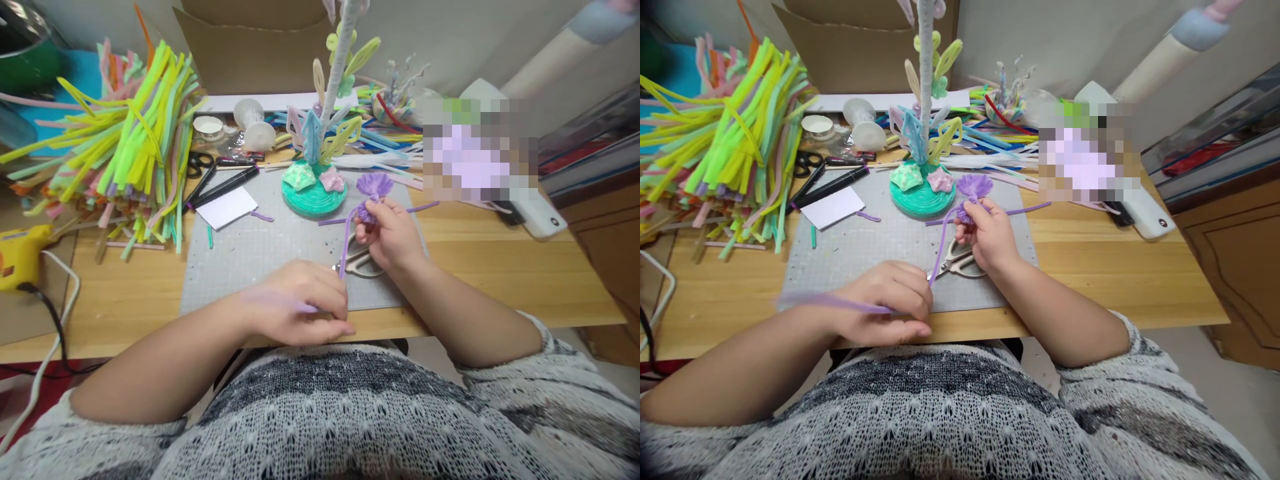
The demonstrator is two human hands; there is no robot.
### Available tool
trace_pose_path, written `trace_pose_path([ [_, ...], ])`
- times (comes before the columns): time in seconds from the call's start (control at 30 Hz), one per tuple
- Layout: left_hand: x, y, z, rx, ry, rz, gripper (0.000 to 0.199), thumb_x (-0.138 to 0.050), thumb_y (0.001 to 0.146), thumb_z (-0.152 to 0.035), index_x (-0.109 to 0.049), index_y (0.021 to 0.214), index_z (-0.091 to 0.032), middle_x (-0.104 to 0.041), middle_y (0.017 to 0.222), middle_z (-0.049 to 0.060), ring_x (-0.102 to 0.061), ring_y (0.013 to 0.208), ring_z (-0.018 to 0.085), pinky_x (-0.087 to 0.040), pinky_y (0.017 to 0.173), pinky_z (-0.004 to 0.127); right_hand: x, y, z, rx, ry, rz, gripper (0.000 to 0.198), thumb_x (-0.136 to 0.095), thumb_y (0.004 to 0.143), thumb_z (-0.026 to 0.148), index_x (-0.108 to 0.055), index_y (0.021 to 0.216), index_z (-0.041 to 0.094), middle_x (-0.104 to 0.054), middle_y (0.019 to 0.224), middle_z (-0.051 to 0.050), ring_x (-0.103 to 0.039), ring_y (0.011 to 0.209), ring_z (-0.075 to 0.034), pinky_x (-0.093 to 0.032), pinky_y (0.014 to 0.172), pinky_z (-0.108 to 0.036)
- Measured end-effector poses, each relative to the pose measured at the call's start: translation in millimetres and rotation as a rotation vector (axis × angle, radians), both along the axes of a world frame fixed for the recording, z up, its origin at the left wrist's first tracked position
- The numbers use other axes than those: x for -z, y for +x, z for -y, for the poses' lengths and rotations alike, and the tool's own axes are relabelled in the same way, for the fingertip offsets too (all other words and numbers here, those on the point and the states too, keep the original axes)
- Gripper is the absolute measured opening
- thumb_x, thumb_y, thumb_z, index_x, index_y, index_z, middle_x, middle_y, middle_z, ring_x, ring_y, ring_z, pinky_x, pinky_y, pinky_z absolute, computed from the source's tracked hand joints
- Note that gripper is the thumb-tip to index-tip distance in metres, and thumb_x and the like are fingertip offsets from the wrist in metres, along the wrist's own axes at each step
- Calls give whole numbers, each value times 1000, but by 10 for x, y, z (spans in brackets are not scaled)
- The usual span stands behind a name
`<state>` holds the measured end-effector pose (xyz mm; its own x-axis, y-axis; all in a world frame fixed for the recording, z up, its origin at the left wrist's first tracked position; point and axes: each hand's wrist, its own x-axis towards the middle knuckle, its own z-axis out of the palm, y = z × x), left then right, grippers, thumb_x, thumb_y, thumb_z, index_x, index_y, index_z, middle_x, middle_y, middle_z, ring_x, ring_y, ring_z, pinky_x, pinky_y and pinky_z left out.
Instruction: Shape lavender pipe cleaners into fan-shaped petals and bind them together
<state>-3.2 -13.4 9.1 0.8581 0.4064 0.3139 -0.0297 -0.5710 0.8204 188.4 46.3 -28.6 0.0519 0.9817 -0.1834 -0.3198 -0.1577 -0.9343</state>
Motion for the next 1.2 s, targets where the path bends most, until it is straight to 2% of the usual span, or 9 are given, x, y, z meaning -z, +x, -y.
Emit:
trace_pose_path([
  [0.23,-122,-145,-47,368,-625,221,32,-59,84,-51,-72,87,-23,-74,98,10,-57,49,12,-45,45,28,-22,69,-92,19,-32,-248,20,-68,74,21,-49,70,19,-56,56,9,-48,41,-3,-36,37,-12],
  [0.37,-2,-256,-229,-694,-856,833,39,-47,85,-58,-69,93,-27,-70,104,6,-49,50,9,-33,40,26,-135,57,-33,-189,-169,-342,16,-65,79,22,-51,72,18,-57,60,6,-44,41,-1,-34,37,-10],
  [0.47,151,-253,-363,-1093,-779,802,29,-60,77,-49,-61,94,-25,-63,105,7,-54,65,13,-37,49,25,-201,51,27,-382,-252,-393,17,-55,87,25,-52,72,16,-54,59,5,-41,38,0,-30,34,-9],
  [0.53,213,-207,-386,-1190,-375,565,38,-72,69,-34,-59,103,-24,-59,113,7,-57,82,16,-44,62,27,-209,49,74,-587,-313,-442,22,-49,90,25,-51,70,16,-52,58,5,-37,34,0,-29,31,-9],
  [0.63,205,-122,-326,-988,145,225,54,-78,66,-31,-59,115,-22,-53,129,11,-51,116,27,-45,88,38,-166,35,150,-883,-367,-478,22,-48,88,25,-50,69,15,-53,56,3,-36,32,-1,-30,29,-10],
  [0.77,144,-69,-247,-618,235,104,16,-70,79,-30,-68,91,-20,-68,101,8,-61,100,23,-45,91,39,-69,0,212,-1113,-438,-467,16,-55,83,29,-54,77,13,-56,55,3,-40,31,-3,-29,27,-11],
  [0.9,142,-50,-205,-576,67,174,5,-67,80,-22,-68,78,-18,-68,76,5,-60,70,15,-47,66,29,-10,-14,209,-1108,-460,-285,38,-49,87,48,-50,66,16,-60,53,-1,-44,30,-6,-26,24,-15],
  [1.03,119,3,-113,-820,-347,287,14,-74,74,-26,-65,74,-16,-65,72,2,-57,63,12,-46,58,25,-56,-34,258,-695,-167,-23,59,-40,86,69,-58,74,14,-62,57,-2,-48,36,-6,-24,28,-16],
  [1.2,102,94,-35,-855,-766,426,24,-81,66,-30,-62,70,-15,-65,68,-1,-58,60,10,-47,58,22,-198,-146,436,-421,179,58,34,-78,71,44,-62,88,20,-58,72,4,-52,57,-6,-41,49,-16],
])
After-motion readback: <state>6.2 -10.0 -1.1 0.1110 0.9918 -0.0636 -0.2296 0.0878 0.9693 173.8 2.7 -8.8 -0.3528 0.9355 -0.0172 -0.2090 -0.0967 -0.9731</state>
